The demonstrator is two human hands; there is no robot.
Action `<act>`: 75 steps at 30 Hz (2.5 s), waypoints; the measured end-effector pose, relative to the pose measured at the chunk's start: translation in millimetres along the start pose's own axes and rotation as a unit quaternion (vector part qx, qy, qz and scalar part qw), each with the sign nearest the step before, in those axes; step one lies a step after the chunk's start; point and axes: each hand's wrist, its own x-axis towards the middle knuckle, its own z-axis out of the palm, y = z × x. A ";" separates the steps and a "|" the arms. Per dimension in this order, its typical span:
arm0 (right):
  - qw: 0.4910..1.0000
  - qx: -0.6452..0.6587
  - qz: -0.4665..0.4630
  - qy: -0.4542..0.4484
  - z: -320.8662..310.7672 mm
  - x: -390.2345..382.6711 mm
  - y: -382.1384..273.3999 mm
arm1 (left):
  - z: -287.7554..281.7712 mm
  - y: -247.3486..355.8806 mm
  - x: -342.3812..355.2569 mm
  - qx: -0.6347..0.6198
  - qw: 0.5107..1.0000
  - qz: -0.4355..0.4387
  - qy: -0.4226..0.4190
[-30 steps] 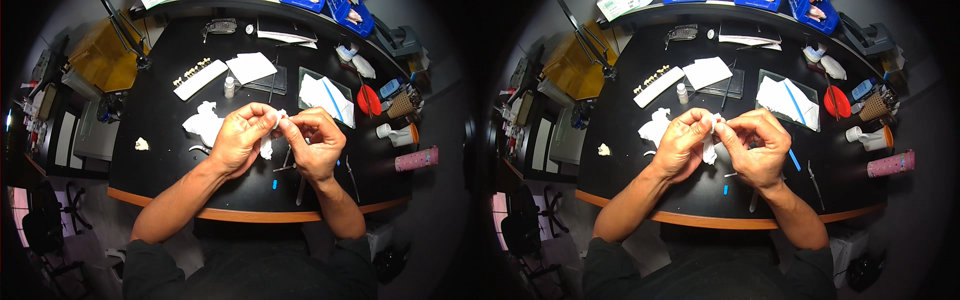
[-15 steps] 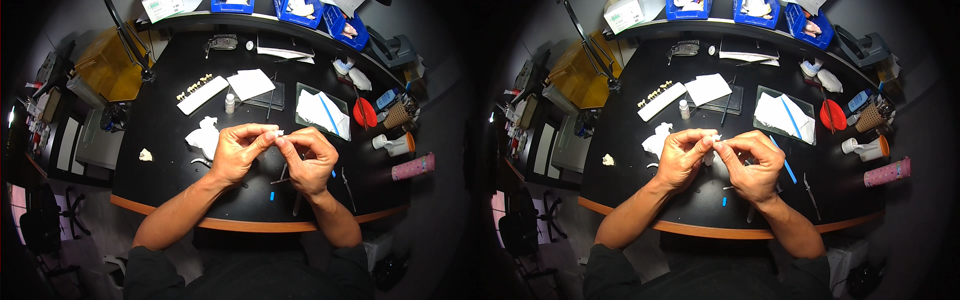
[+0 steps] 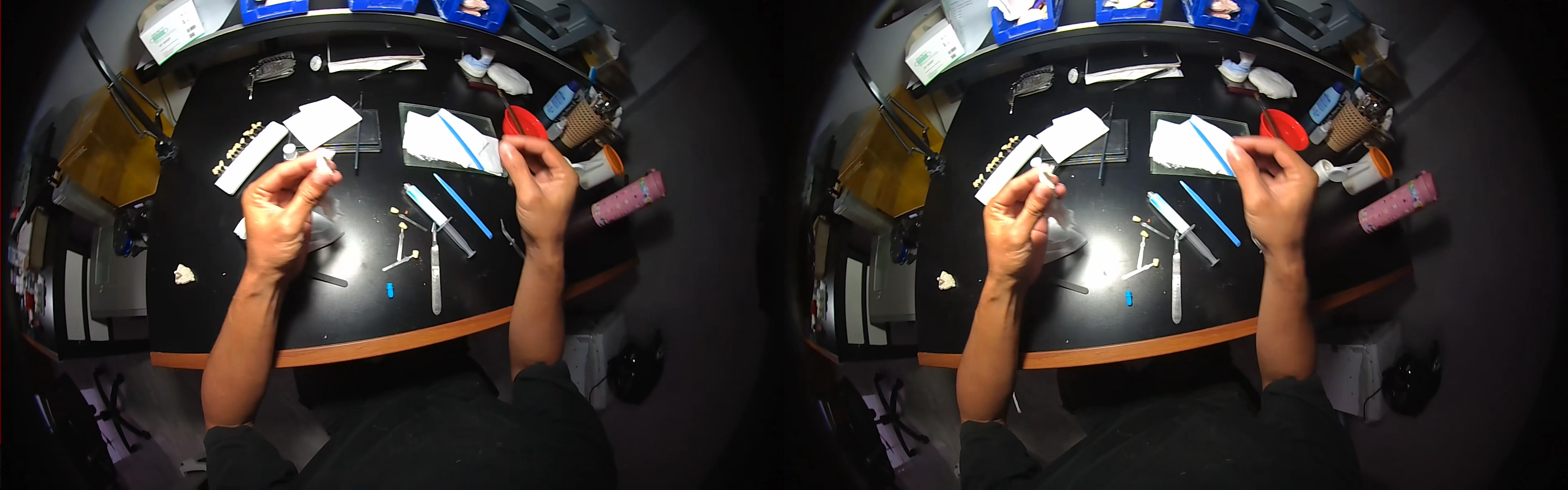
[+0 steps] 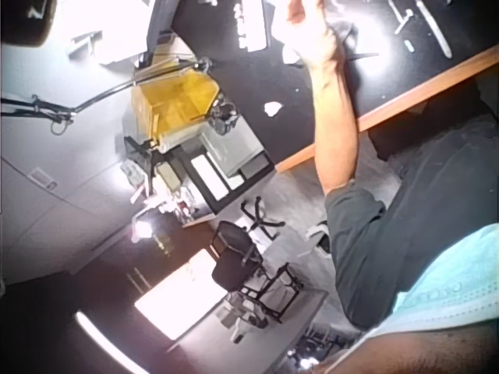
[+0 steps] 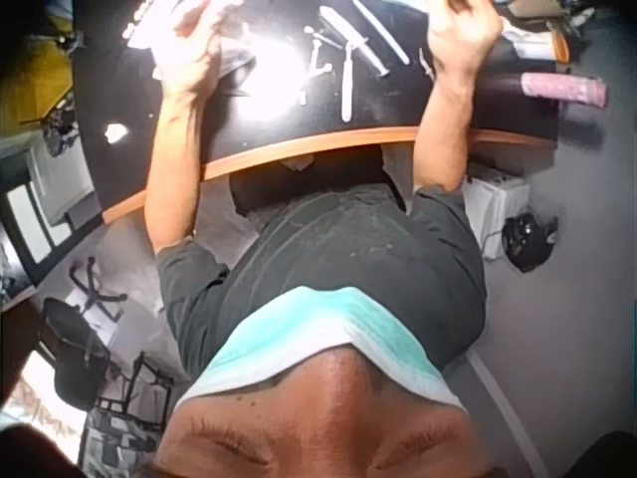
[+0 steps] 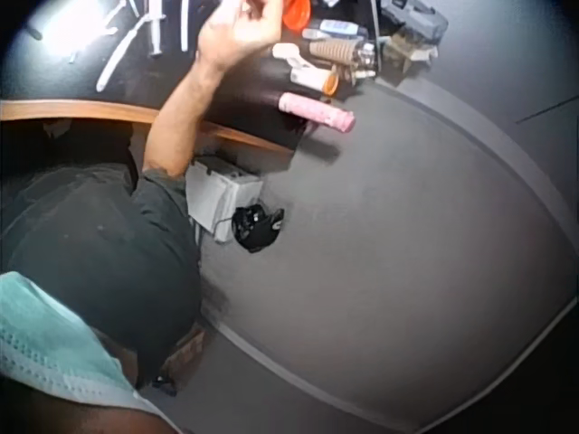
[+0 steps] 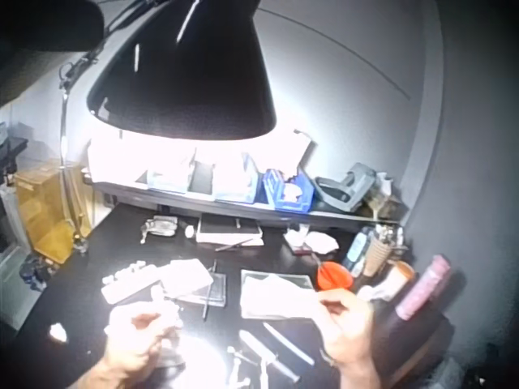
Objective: The person wipes a dental model with a cloth, then uses a spatula and a syringe to apply a paste to a small prosthetic piece.
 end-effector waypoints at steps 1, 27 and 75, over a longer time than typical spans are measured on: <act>0.999 -0.053 -0.007 -0.006 -18.0 -7.5 8.2 | -3.0 -0.3 1.6 -0.022 1.000 0.020 -0.001; 0.841 -0.434 -0.089 -0.309 53.4 -127.5 27.2 | -21.9 4.9 13.3 -0.015 0.999 0.027 0.017; 0.949 -0.294 -0.062 -0.090 -12.2 -134.4 0.9 | -29.4 4.3 18.4 0.083 0.994 0.025 0.060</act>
